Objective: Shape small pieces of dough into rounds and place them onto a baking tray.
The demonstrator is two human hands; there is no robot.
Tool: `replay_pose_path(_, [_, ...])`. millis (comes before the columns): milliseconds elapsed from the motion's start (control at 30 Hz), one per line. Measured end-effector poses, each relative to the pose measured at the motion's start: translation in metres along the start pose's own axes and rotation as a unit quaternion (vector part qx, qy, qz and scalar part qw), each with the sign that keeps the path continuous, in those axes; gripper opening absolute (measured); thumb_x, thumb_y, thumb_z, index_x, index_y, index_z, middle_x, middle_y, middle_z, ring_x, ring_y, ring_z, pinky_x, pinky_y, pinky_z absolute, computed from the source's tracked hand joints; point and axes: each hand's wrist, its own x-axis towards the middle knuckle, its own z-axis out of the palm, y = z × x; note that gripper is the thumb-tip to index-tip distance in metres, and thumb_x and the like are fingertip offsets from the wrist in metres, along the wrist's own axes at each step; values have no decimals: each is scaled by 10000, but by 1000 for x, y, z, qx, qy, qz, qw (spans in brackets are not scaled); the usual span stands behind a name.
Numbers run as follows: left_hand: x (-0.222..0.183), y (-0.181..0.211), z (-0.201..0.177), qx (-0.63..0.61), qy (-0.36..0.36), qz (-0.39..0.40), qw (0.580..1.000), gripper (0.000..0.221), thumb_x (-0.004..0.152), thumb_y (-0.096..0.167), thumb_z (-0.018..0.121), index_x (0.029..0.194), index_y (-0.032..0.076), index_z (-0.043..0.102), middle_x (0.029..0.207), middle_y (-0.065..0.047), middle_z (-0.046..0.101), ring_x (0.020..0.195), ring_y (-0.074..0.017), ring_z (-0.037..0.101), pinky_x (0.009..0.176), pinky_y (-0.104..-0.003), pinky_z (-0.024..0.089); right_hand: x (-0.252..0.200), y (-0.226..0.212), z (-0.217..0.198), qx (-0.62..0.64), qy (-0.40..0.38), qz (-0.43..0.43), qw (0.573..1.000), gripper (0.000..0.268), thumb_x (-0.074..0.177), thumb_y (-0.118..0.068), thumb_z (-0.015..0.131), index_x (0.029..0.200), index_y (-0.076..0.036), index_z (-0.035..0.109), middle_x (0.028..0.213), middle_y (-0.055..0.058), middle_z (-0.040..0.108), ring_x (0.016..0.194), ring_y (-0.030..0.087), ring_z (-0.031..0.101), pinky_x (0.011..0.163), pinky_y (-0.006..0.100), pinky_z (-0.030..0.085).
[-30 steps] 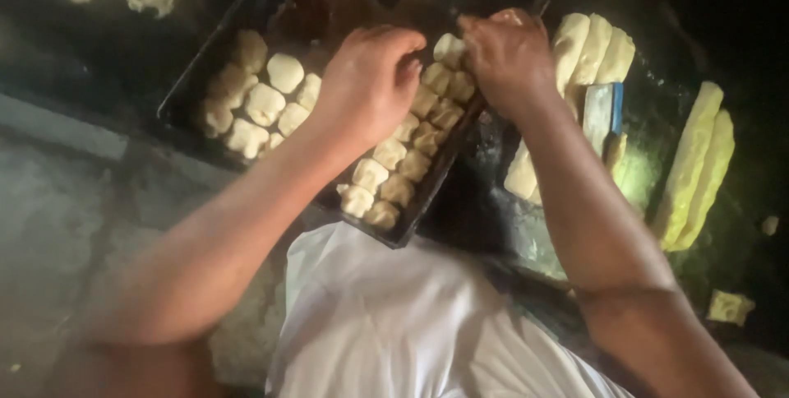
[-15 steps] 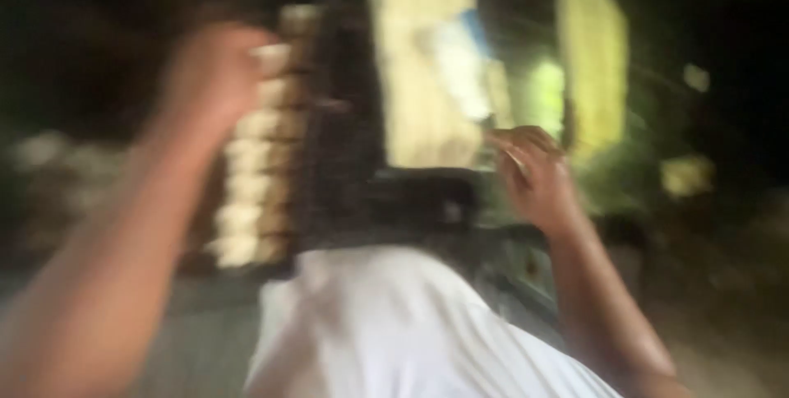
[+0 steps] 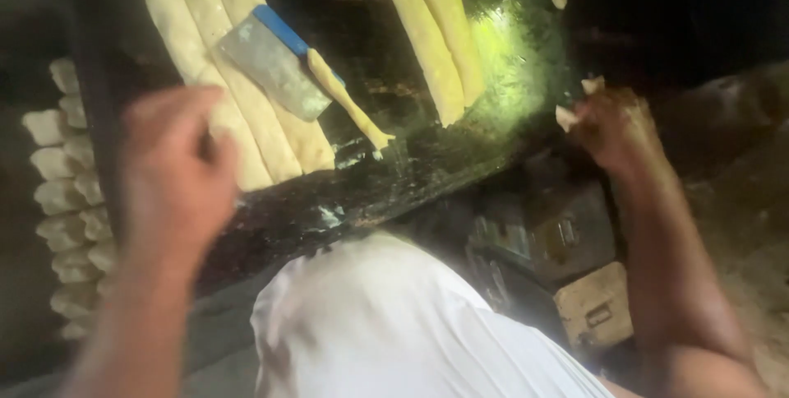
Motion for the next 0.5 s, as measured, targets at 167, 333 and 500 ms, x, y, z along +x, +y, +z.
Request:
replay_pose_path(167, [-8,102,69,-267,-160,-150,938,487,887,136,737,1353,54,626,1296,-136,698,1071,-236,677,921,-356,551,-49,-78,-11,382,-105,-40,917,429,867,-125,723,1283,-69,636,1153,141,731,1004,242,747,860,367,638])
replay_pose_path(333, [-18,148,110,-485,-226,-237,811,691,809,132,764,1420,80,444,1256,-79,627,1012,-99,689,854,-257,599,-59,-145,10,615,-211,-167,741,432,853,-61,725,1277,-56,644,1083,127,747,960,201,745,829,325,630])
replay_pose_path(500, [-23,136,117,-443,-230,-355,790,308,911,44,572,1161,-16,740,955,-94,794,822,-181,736,740,-287,604,-58,-157,26,411,129,-383,818,287,833,-40,751,1116,-83,727,1122,123,739,1031,242,708,909,445,538])
